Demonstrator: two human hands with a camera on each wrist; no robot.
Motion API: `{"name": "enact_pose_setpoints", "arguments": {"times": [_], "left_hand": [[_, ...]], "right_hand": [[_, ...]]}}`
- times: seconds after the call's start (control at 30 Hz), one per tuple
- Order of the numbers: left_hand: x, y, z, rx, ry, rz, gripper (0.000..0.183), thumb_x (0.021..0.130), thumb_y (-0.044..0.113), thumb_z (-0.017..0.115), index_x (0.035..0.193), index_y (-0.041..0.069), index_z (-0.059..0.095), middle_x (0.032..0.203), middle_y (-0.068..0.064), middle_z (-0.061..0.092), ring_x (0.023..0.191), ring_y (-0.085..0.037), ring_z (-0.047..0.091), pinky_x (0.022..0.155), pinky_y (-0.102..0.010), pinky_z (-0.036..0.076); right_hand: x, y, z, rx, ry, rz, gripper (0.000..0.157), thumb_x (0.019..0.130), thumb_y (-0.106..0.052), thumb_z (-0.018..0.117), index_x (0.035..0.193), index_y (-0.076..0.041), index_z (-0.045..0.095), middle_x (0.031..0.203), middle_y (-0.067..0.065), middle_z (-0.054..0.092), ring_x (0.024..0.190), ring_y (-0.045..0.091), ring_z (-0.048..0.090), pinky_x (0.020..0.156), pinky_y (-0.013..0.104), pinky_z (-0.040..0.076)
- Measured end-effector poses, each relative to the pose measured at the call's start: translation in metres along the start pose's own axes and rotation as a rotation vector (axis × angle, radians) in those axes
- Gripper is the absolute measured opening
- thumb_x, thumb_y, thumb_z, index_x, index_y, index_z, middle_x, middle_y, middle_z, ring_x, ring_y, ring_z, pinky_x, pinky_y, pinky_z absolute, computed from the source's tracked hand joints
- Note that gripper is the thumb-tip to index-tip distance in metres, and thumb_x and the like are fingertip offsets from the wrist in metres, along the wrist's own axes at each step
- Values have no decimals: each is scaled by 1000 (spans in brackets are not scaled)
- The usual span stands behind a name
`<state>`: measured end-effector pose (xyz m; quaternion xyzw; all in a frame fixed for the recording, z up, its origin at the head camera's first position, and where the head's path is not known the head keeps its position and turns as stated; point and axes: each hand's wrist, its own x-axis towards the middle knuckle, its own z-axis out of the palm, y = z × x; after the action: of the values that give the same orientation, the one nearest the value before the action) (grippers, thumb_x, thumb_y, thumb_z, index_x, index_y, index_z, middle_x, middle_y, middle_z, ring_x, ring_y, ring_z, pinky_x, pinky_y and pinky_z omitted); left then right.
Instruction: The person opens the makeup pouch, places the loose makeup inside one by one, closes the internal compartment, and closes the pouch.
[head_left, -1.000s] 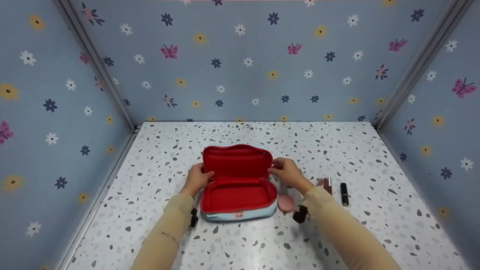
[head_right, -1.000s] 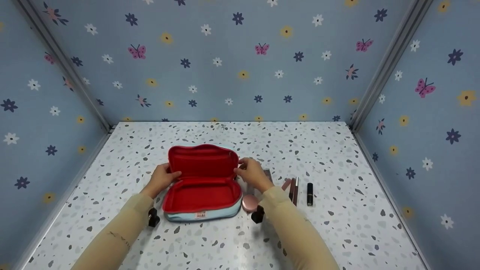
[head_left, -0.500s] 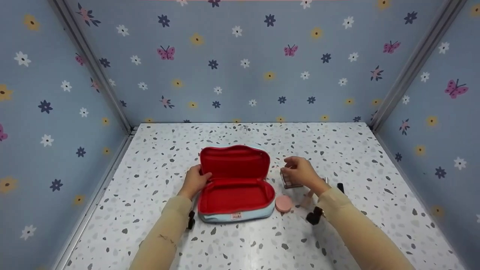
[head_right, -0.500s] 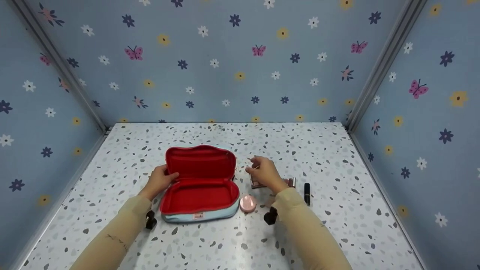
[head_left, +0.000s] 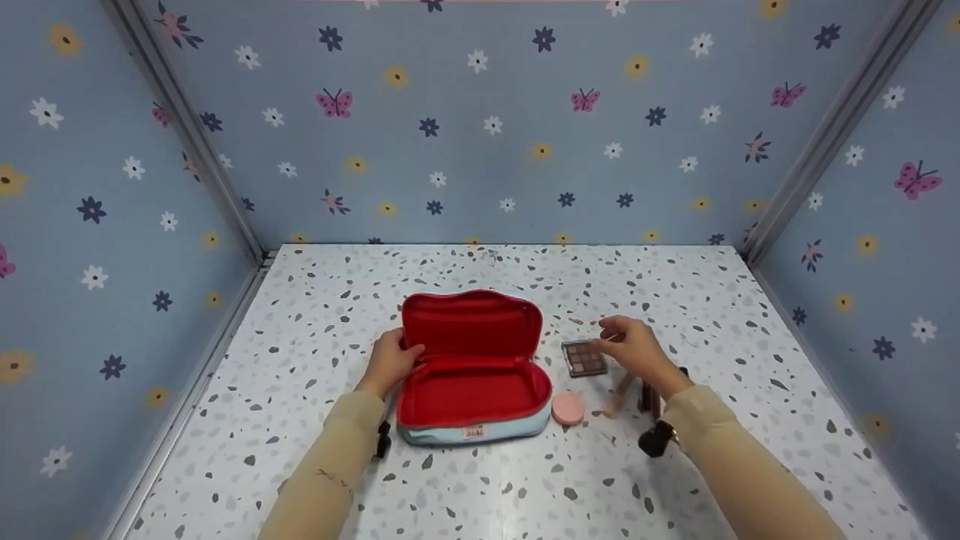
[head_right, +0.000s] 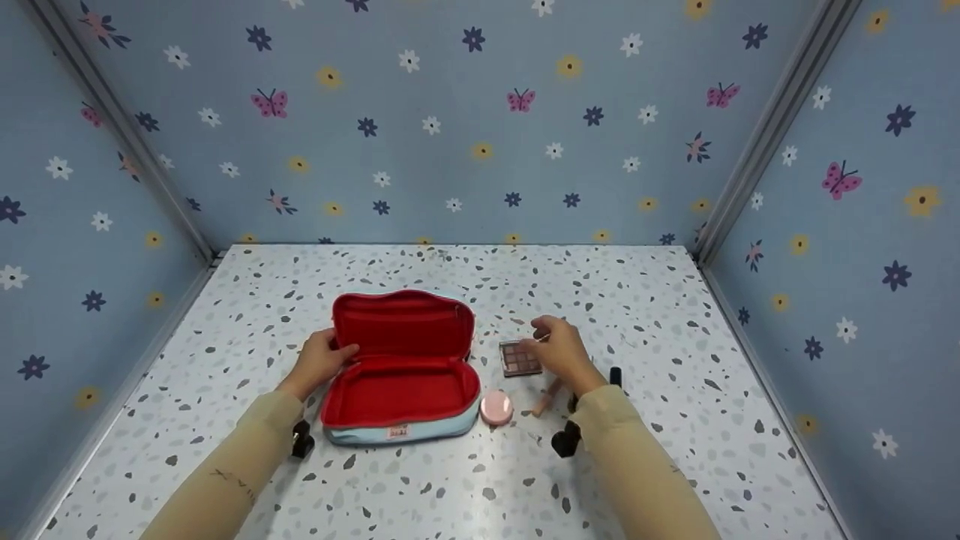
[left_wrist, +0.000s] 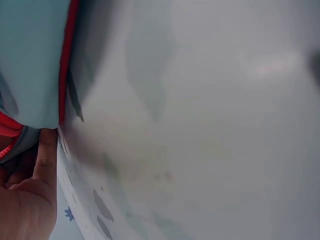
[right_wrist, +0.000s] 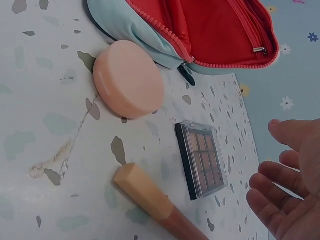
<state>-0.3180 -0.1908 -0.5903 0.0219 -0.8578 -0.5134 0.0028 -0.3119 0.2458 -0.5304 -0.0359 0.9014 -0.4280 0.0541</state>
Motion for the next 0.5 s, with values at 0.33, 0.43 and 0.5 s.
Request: {"name": "enact_pose_setpoints", "arguments": {"times": [0.33, 0.43, 0.5], "left_hand": [[1, 1, -1, 31, -9, -12, 27, 104, 4, 67, 127, -8, 70, 117, -24, 77, 106, -29, 72, 100, -45, 59], [2, 0, -1, 28, -16, -11, 27, 104, 4, 67, 127, -9, 70, 117, -24, 77, 106, -29, 72, 101, -45, 59], [1, 0, -1, 21, -21, -13, 27, 104, 4, 67, 128, -8, 69, 118, -24, 77, 106, -28, 72, 101, -45, 59]], "right_hand": [[-7, 15, -12, -44, 28, 0, 53, 101, -15, 76, 144, 11, 59, 134, 33, 68, 123, 46, 69, 100, 51, 62], [-9, 19, -17, -67, 25, 9, 54, 102, -16, 75, 146, 11, 58, 135, 33, 67, 124, 46, 68, 102, 52, 61], [-10, 21, -22, -74, 29, 10, 55, 101, -16, 75, 146, 11, 57, 135, 33, 67, 124, 46, 68, 101, 52, 61]]}}
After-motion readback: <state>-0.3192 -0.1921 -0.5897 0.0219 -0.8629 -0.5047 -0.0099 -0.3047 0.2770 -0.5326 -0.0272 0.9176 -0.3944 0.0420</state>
